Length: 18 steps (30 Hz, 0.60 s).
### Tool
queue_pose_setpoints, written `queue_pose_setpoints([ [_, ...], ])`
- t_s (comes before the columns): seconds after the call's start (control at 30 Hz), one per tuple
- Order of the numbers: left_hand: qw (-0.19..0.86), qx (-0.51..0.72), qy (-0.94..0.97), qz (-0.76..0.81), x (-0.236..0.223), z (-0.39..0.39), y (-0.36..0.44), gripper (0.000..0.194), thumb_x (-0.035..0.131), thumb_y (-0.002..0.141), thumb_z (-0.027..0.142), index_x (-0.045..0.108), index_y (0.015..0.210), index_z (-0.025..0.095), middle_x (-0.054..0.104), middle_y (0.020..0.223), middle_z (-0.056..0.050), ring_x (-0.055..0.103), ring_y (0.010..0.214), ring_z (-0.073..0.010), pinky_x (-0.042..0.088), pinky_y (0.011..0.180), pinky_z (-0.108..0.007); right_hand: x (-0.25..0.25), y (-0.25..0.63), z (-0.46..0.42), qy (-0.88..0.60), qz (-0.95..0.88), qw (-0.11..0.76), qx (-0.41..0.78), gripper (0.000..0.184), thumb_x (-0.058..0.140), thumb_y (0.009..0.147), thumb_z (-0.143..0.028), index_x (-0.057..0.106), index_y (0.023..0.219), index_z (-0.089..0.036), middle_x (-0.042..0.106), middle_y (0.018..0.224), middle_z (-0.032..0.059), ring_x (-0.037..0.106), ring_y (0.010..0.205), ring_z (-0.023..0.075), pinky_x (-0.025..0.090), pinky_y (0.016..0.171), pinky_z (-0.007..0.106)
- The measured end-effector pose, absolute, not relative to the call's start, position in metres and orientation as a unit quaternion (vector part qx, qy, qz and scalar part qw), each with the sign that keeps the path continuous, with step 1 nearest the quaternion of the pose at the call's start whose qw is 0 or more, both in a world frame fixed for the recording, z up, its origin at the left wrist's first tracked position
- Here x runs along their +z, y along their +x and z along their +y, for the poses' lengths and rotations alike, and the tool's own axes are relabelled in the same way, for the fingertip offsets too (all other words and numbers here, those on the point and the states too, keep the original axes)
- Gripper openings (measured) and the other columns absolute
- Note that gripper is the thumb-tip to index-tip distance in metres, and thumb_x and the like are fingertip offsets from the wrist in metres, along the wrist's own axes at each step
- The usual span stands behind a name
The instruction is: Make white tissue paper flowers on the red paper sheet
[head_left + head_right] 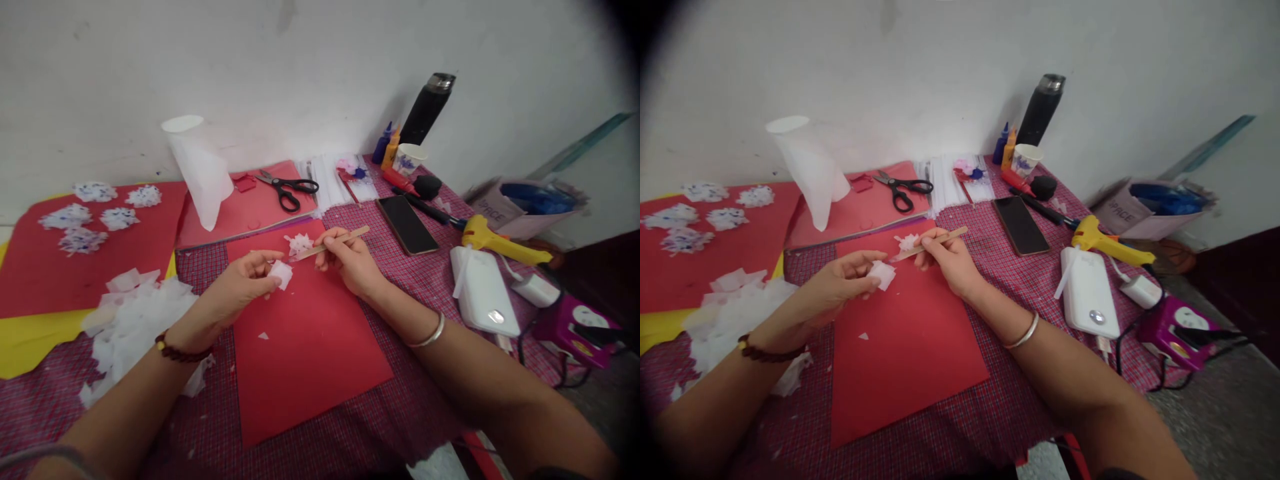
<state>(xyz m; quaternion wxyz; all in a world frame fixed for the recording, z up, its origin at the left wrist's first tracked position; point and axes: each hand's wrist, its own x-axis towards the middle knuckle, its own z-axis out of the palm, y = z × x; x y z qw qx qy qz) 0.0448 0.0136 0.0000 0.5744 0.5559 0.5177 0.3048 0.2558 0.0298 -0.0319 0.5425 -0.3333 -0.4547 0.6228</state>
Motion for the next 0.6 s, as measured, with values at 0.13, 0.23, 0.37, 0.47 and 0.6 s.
queue_pose_setpoints([
  [0.13,0.568,0.261,0.587,0.514,0.0005,0.0129,0.0441,0.022,0.068,0.067,0.031,0.069,0.084,0.018,0.068,0.079,-0.003,0.055,0.063,-0.0123,0.042,0.056,-0.024,-0.0314,0.2564,0.0296,-0.337,-0.463,0.530,0.626,0.026,0.068,0.081,-0.044,0.063,0.081,-0.019,0.065,0.057,-0.0022,0.056,0.049,0.0092,0.046,0.051,0.021],
  [0.23,0.561,0.261,0.593,0.515,0.0018,0.0126,0.0446,0.016,0.069,0.066,0.031,0.071,0.076,0.019,0.068,0.072,-0.002,0.053,0.059,-0.0117,0.042,0.055,-0.024,-0.0323,0.2562,0.0297,-0.339,-0.473,0.521,0.624,0.026,0.068,0.081,-0.045,0.063,0.080,-0.020,0.065,0.057,-0.0022,0.057,0.050,0.0097,0.046,0.051,0.022],
  [0.37,0.555,0.258,0.606,0.508,0.0006,0.0134,0.0432,0.013,0.067,0.069,0.032,0.070,0.072,0.020,0.064,0.066,0.001,0.051,0.056,-0.0111,0.040,0.054,-0.024,-0.0335,0.2559,0.0300,-0.340,-0.464,0.526,0.627,0.024,0.067,0.081,-0.043,0.064,0.080,-0.019,0.065,0.057,-0.0018,0.057,0.051,0.0095,0.046,0.051,0.021],
  [0.47,0.540,0.251,0.620,0.511,-0.0011,0.0137,0.0412,0.023,0.061,0.078,0.038,0.066,0.064,0.020,0.059,0.058,0.002,0.048,0.054,-0.0113,0.038,0.055,-0.024,-0.0327,0.2569,0.0302,-0.332,-0.461,0.525,0.633,0.022,0.067,0.081,-0.041,0.064,0.080,-0.019,0.065,0.056,-0.0015,0.056,0.050,0.0093,0.045,0.050,0.021],
  [0.6,0.533,0.232,0.634,0.510,-0.0002,0.0132,0.0405,0.030,0.054,0.082,0.035,0.063,0.058,0.020,0.058,0.056,0.001,0.048,0.053,-0.0119,0.039,0.055,-0.025,-0.0307,0.2602,0.0307,-0.328,-0.486,0.487,0.647,0.022,0.066,0.081,-0.039,0.064,0.075,-0.018,0.061,0.051,-0.0026,0.052,0.044,0.0086,0.040,0.044,0.020],
])
